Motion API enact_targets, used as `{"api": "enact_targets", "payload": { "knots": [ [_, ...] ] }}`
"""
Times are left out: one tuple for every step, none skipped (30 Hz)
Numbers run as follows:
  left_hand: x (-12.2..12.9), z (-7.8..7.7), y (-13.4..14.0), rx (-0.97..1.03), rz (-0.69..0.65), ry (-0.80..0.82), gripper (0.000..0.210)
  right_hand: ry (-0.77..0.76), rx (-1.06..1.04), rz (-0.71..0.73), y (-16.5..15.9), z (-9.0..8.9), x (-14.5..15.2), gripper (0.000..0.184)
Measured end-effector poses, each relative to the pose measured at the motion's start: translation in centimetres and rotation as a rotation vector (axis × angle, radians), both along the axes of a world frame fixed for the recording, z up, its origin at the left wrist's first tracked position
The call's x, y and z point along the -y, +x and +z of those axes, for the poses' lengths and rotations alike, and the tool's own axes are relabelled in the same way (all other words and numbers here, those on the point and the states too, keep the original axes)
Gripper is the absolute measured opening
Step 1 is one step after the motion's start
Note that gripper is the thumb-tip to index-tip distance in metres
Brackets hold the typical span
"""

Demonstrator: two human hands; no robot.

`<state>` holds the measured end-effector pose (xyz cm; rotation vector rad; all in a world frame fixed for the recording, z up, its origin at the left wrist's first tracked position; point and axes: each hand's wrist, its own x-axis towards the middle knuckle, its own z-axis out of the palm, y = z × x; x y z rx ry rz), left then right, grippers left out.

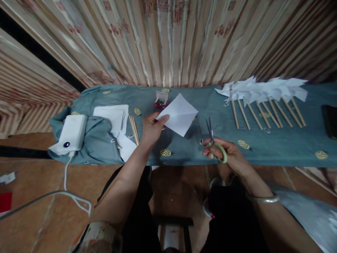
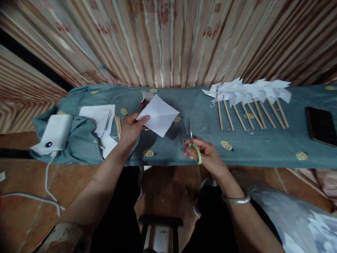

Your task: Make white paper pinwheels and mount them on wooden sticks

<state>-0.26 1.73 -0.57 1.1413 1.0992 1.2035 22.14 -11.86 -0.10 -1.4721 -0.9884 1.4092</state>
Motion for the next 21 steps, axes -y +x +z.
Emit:
{"api": "enact_targets", "payload": {
  "knots": [
    [0.1,0.0,0.1,-0.017,-0.023,0.002,0.020,0.029,0.020,-0.093,0.2,0.0,-0.4,0.047],
    [0.2,-0.1,0.3,-0.033,-0.050,-0.001,0.019,0.056,0.038,-0.178,0.4,-0.1,-0.7,0.047],
    [0.4,-0.1,0.4,-0.046,-0.078,-0.009,0.018,0.085,0.053,-0.254,0.5,-0.1,-1.1,0.047],
    [0.6,-0.1,0.6,-0.056,-0.106,-0.021,0.018,0.107,0.067,-0.310,0.7,-0.2,-1.4,0.047],
    [0.7,-0.2,0.8,-0.065,-0.133,-0.034,0.018,0.132,0.082,-0.350,0.8,-0.2,-1.8,0.048],
    [0.9,-0.2,0.9,-0.075,-0.163,-0.048,0.018,0.154,0.094,-0.372,0.9,-0.2,-2.1,0.049],
    [1.1,-0.3,1.0,-0.087,-0.195,-0.061,0.018,0.169,0.104,-0.375,0.9,-0.2,-2.3,0.049],
    [1.3,-0.4,1.1,-0.099,-0.226,-0.074,0.018,0.177,0.110,-0.368,0.9,-0.2,-2.5,0.050],
    [1.4,-0.4,1.2,-0.112,-0.262,-0.090,0.018,0.175,0.109,-0.354,0.8,-0.2,-2.6,0.050],
    [1.5,-0.5,1.3,-0.122,-0.298,-0.108,0.018,0.166,0.105,-0.336,0.8,-0.2,-2.7,0.050],
    [1.6,-0.6,1.3,-0.125,-0.328,-0.126,0.018,0.155,0.101,-0.315,0.7,-0.2,-2.8,0.049],
    [1.7,-0.7,1.3,-0.119,-0.347,-0.140,0.019,0.144,0.099,-0.293,0.5,-0.3,-2.8,0.048],
    [1.7,-0.8,1.4,-0.105,-0.354,-0.151,0.020,0.135,0.098,-0.270,0.4,-0.3,-2.8,0.047],
    [1.8,-0.8,1.4,-0.086,-0.350,-0.160,0.021,0.132,0.097,-0.249,0.3,-0.4,-2.8,0.046],
    [1.8,-0.8,1.5,-0.057,-0.333,-0.169,0.024,0.131,0.094,-0.228,0.1,-0.5,-2.8,0.045],
    [1.9,-0.7,1.6,-0.019,-0.309,-0.182,0.027,0.133,0.088,-0.214,0.0,-0.7,-2.9,0.045],
    [2.0,-0.6,1.8,0.027,-0.290,-0.200,0.031,0.136,0.082,-0.210,-0.2,-0.8,-2.9,0.046],
    [2.2,-0.4,2.0,0.082,-0.277,-0.222,0.036,0.141,0.078,-0.216,-0.4,-0.9,-3.0,0.047],
    [2.4,-0.2,2.2,0.146,-0.279,-0.248,0.041,0.150,0.077,-0.232,-0.6,-1.1,-3.1,0.048],
    [2.7,-0.1,2.4,0.211,-0.296,-0.275,0.046,0.163,0.082,-0.258,-0.8,-1.2,-3.2,0.048],
    [3.0,0.0,2.7,0.270,-0.321,-0.295,0.050,0.178,0.088,-0.292,-1.1,-1.3,-3.3,0.049]
  ]
}}
